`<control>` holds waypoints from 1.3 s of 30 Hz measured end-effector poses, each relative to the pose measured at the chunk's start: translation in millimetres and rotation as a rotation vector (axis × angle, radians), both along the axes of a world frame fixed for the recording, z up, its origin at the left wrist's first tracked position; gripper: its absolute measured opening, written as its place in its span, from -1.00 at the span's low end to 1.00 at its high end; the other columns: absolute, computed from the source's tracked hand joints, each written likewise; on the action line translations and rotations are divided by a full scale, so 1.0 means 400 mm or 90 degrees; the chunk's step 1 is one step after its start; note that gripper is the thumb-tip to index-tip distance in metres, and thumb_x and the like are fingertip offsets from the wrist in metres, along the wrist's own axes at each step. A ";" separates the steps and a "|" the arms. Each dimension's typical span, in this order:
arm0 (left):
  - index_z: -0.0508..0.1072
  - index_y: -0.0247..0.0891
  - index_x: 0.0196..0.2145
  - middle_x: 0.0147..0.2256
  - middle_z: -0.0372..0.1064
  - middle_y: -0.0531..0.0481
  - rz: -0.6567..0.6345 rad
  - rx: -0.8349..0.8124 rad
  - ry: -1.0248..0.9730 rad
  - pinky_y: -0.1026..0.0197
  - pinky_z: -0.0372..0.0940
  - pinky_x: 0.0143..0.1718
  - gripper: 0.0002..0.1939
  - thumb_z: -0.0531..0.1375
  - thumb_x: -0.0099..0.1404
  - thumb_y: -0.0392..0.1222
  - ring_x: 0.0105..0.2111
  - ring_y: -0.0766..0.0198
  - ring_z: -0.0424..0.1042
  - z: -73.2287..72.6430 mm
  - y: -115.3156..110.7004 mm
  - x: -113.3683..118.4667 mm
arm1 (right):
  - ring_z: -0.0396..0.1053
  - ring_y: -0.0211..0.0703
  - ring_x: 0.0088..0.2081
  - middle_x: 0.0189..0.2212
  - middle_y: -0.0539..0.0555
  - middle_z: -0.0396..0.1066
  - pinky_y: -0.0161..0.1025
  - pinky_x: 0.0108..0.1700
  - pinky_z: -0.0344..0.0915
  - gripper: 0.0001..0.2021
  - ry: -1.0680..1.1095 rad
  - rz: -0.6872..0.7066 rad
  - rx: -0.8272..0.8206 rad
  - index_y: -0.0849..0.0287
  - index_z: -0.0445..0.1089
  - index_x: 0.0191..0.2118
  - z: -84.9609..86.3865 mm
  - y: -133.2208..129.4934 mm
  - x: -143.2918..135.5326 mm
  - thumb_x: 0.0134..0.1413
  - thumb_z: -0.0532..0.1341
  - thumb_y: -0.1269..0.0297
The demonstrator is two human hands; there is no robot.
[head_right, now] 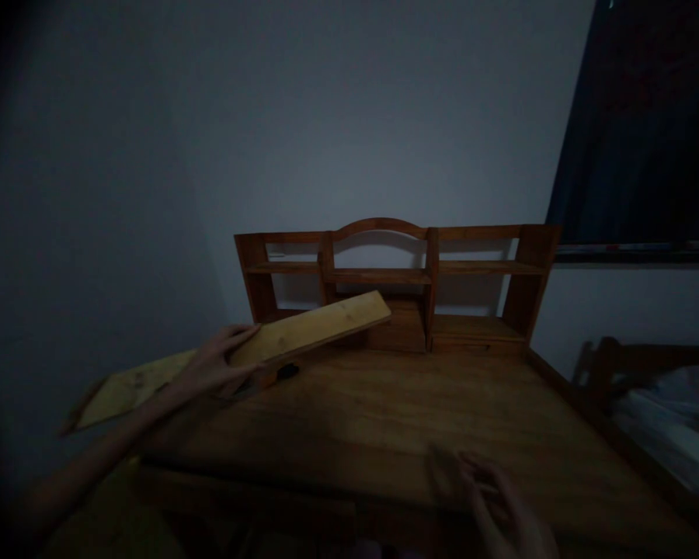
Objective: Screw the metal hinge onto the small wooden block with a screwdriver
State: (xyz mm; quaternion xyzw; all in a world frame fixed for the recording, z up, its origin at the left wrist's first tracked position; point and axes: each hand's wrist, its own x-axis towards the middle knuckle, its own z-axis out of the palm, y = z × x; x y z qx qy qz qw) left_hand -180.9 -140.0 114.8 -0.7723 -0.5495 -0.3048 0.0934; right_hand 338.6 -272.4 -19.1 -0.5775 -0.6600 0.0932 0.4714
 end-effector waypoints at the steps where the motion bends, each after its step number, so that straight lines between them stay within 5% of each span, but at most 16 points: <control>1: 0.25 -0.15 0.25 0.17 0.21 -0.09 -0.040 -0.006 -0.008 -0.02 0.15 0.20 -0.16 0.20 0.13 0.34 0.15 -0.03 0.22 -0.007 0.009 0.060 | 0.53 0.00 -0.12 -0.08 0.12 0.54 -0.20 -0.14 0.50 -0.62 -0.007 -0.004 0.008 0.06 0.48 -0.03 0.021 0.010 -0.016 0.12 0.16 0.00; 4: 0.28 -0.14 0.24 0.15 0.23 -0.13 -0.162 -0.041 -0.026 0.01 0.18 0.19 -0.15 0.26 0.09 0.32 0.14 0.00 0.24 -0.044 0.048 0.239 | 0.41 -0.02 0.07 0.09 0.12 0.40 -0.10 0.09 0.38 -0.60 -0.089 -0.025 0.072 0.05 0.32 0.13 0.099 0.042 -0.071 0.22 0.11 0.10; 8: 0.32 -0.18 0.21 0.11 0.27 -0.18 -0.291 -0.083 -0.049 0.02 0.19 0.19 -0.11 0.34 0.00 0.30 0.11 0.00 0.27 -0.119 0.097 0.440 | 0.18 -0.03 0.25 0.23 0.15 0.22 -0.03 0.28 0.14 -0.53 -0.178 0.061 0.143 0.07 0.15 0.26 0.174 0.117 -0.104 0.28 0.08 0.18; 10: 0.32 -0.13 0.21 0.12 0.27 -0.17 -0.330 -0.118 -0.054 0.00 0.18 0.20 -0.10 0.36 -0.03 0.29 0.12 -0.01 0.26 -0.167 0.116 0.511 | 0.10 0.00 0.30 0.29 0.15 0.12 0.02 0.30 0.09 -0.51 -0.191 0.088 0.129 0.06 0.10 0.30 0.168 0.173 -0.088 0.29 0.07 0.16; 13: 0.33 -0.11 0.20 0.13 0.26 -0.13 -0.356 -0.158 -0.064 -0.01 0.13 0.23 -0.10 0.36 -0.04 0.31 0.16 -0.01 0.22 -0.242 0.137 0.573 | 0.11 0.11 0.29 0.31 0.20 0.08 0.10 0.27 0.14 -0.46 -0.186 0.095 0.065 0.05 0.17 0.27 0.106 0.258 -0.039 0.23 0.12 0.01; 20: 0.34 -0.09 0.19 0.16 0.26 -0.08 -0.356 -0.208 -0.102 0.01 0.08 0.25 -0.09 0.37 -0.07 0.33 0.18 -0.01 0.19 -0.339 0.183 0.601 | 0.07 0.14 0.31 0.33 0.19 0.07 0.11 0.28 0.11 -0.46 -0.216 0.136 -0.077 0.06 0.26 0.24 -0.039 0.364 0.042 0.20 0.10 -0.03; 29: 0.39 -0.15 0.16 0.14 0.27 -0.15 -0.338 -0.236 -0.133 0.01 0.13 0.24 -0.07 0.37 -0.11 0.34 0.18 -0.03 0.21 -0.397 0.249 0.584 | 0.10 0.07 0.30 0.30 0.17 0.13 0.05 0.29 0.11 -0.50 -0.197 0.162 -0.115 0.04 0.29 0.22 -0.072 0.433 0.029 0.21 0.10 0.01; 39: 0.38 -0.08 0.17 0.15 0.26 -0.15 -0.326 -0.281 -0.126 -0.04 0.12 0.24 -0.04 0.38 -0.16 0.36 0.18 -0.09 0.21 -0.389 0.287 0.550 | 0.14 0.09 0.28 0.31 0.19 0.10 0.04 0.25 0.18 -0.47 -0.203 0.152 -0.102 0.09 0.33 0.18 -0.088 0.458 -0.015 0.18 0.12 -0.06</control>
